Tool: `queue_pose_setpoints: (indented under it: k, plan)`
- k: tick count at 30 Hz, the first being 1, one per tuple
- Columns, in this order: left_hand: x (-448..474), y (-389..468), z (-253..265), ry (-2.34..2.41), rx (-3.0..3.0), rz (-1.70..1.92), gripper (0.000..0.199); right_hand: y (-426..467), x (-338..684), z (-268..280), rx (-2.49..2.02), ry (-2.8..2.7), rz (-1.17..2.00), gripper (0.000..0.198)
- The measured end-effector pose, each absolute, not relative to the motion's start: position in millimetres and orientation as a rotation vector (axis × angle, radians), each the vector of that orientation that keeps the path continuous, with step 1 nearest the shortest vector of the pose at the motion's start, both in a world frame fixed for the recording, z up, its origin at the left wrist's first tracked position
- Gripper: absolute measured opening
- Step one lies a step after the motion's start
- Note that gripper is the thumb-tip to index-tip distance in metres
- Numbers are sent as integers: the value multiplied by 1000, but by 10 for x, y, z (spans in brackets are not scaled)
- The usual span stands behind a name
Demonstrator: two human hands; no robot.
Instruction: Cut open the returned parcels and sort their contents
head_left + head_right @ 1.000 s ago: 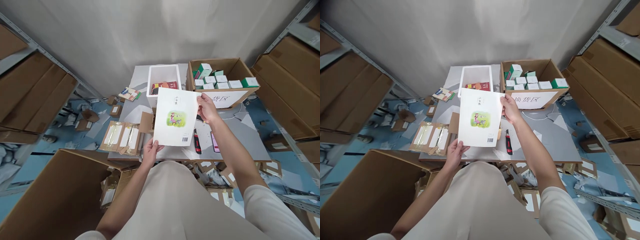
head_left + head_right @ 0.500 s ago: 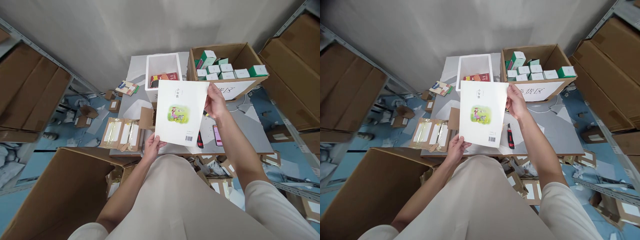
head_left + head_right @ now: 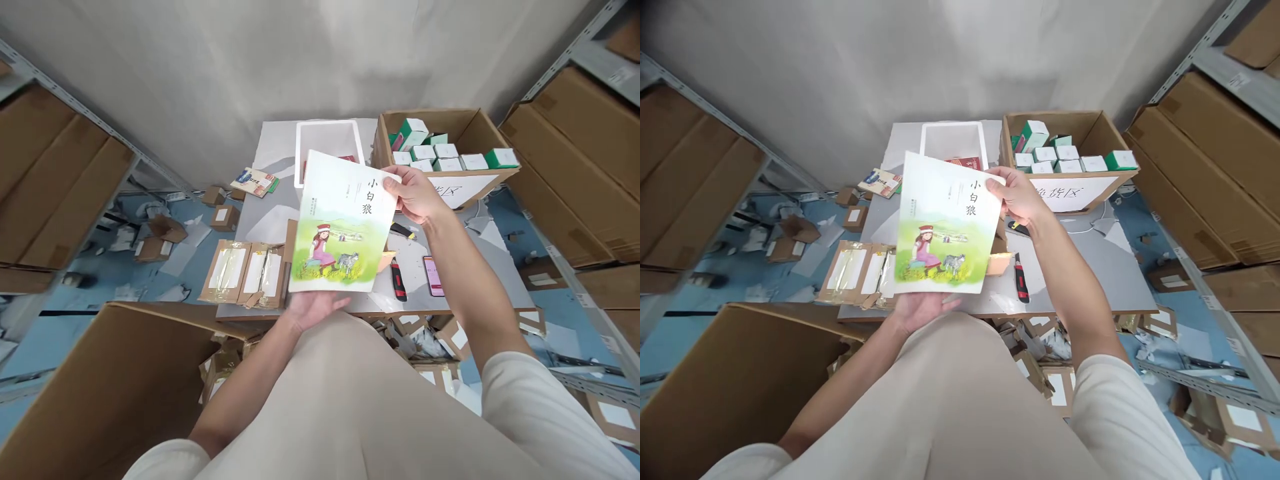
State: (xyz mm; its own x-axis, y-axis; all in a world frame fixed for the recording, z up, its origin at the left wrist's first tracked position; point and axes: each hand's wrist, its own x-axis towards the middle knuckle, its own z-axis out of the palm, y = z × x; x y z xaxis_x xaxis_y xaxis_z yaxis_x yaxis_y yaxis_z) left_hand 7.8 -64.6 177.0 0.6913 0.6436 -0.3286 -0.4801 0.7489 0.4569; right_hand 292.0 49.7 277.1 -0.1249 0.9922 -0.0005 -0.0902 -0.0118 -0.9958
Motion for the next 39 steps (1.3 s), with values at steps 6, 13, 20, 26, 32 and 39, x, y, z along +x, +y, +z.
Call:
queue_pose_setpoints:
  k: [6, 13, 20, 26, 32, 39]
  plan:
    - [-228, -622, 1753, 971, 712, 976, 55, 528, 2886, 2832, -1260, -1147, 1221, 43]
    - [-264, -641, 1685, 956, 610, 926, 51, 460, 2928, 2801, -1263, -1153, 1361, 42]
    - [-284, -634, 1590, 948, 557, 876, 49, 402, 2892, 2704, -1367, -1255, 1498, 56]
    - [-386, -580, 1587, 946, 525, 917, 51, 979, 2942, 2553, -1332, -1002, 1196, 42]
    - [-667, -820, 1221, 1198, 535, 853, 51, 2097, 2718, 2145, -1350, -581, 924, 40]
    - [-780, -874, 734, 1376, 658, 765, 38, 2448, 2557, 1855, -1539, -713, 1134, 43]
